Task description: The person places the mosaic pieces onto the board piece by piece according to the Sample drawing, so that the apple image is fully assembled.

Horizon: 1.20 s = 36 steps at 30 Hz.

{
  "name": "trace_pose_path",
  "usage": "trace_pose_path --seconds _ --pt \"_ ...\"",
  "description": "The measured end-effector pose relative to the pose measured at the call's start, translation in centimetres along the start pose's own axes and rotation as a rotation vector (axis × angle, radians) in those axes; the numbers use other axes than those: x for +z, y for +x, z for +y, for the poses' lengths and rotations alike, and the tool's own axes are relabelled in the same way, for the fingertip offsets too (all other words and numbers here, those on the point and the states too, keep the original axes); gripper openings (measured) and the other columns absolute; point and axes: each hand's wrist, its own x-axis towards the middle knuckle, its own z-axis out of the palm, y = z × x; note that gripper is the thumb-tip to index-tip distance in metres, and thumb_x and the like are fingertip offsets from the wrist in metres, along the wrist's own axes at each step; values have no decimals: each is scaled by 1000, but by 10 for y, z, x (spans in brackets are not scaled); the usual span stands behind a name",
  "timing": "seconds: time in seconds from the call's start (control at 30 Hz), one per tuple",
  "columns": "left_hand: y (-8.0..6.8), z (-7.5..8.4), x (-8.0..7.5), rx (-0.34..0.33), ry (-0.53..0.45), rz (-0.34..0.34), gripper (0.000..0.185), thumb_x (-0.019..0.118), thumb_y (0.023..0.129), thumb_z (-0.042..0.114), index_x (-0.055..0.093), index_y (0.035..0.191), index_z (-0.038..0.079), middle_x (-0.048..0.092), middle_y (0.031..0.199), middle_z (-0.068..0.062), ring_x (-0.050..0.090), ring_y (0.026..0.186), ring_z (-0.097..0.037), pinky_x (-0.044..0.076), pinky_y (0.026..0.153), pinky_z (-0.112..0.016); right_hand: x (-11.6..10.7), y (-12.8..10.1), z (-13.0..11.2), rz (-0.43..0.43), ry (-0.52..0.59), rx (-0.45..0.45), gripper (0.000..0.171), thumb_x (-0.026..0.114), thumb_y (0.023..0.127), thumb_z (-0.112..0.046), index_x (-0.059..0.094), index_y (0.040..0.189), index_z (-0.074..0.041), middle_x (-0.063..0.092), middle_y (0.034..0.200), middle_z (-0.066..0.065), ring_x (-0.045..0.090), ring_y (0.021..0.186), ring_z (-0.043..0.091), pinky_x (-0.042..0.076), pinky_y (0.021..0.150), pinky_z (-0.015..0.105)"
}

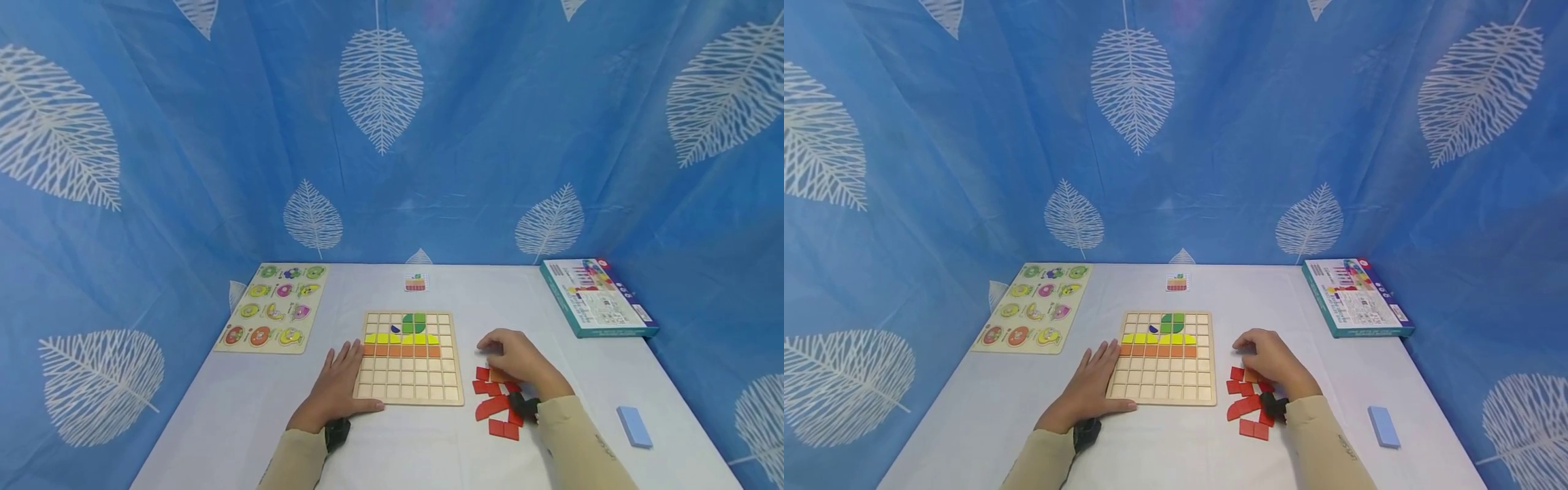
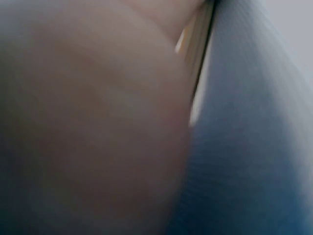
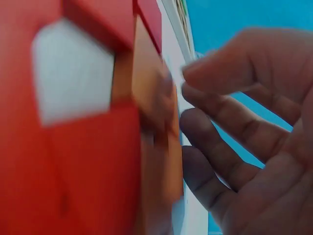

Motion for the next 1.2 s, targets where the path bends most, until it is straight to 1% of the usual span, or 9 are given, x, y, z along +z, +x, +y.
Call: trace_pose_path --seconds 0.1,0.2,0.43,0.6,0.73,0.8,0.97,1.03,1.2 --pt "0 0 0 -3 1 0 134 76 71 84 27 166 2 24 172 -14 14 158 -35 4 125 -57 -5 -5 6 -32 31 16 28 84 84 0 77 108 -14 70 113 3 64 106 27 56 97 50" --pt "0 0 0 -7 1 4 135 76 71 84 27 166 2 24 172 -14 14 158 -35 4 125 -57 -9 -9 12 -54 71 46 30 86 83 -2 77 109 -14 69 112 2 63 104 27 59 93 47" --pt "0 -1 -1 -7 4 5 134 76 71 83 27 166 2 24 171 -15 15 158 -35 4 125 -57 -14 -8 20 -51 95 78 25 87 87 -12 77 110 -16 68 112 2 62 104 25 58 95 49" --pt "1 0 0 -7 19 -1 134 75 71 84 27 166 2 24 172 -14 15 158 -35 5 125 -57 -11 -6 22 -29 83 55 22 86 89 -12 78 108 -17 69 108 1 62 100 25 58 94 48" --pt "1 0 0 -2 2 -7 134 77 71 82 27 166 1 24 171 -15 15 158 -35 5 125 -57 -8 -4 22 -17 60 44 21 85 88 -11 77 107 -18 68 108 0 61 101 24 58 93 47" --pt "0 0 0 4 -6 -6 134 78 71 81 27 165 0 25 171 -17 15 158 -36 5 125 -58 -6 -4 22 -22 37 24 22 84 88 -9 77 107 -16 68 109 0 60 101 25 58 93 48" --pt "1 0 0 3 -2 -3 134 78 71 81 27 166 1 24 171 -16 15 158 -35 4 125 -57 -4 -4 20 -18 1 9 24 84 86 -5 77 107 -15 68 107 0 61 98 23 59 91 47" --pt "1 0 1 0 7 -2 134 77 71 82 26 166 2 24 172 -14 14 158 -34 3 125 -56 -4 -4 19 -11 -2 17 24 84 86 -5 78 107 -16 68 107 -1 61 98 22 59 92 46" --pt "0 0 1 9 7 5 134 78 71 81 27 166 1 25 171 -16 15 158 -36 5 125 -57 -3 -4 16 7 -15 -23 24 84 85 -5 78 107 -11 69 103 -2 62 93 21 60 89 45"
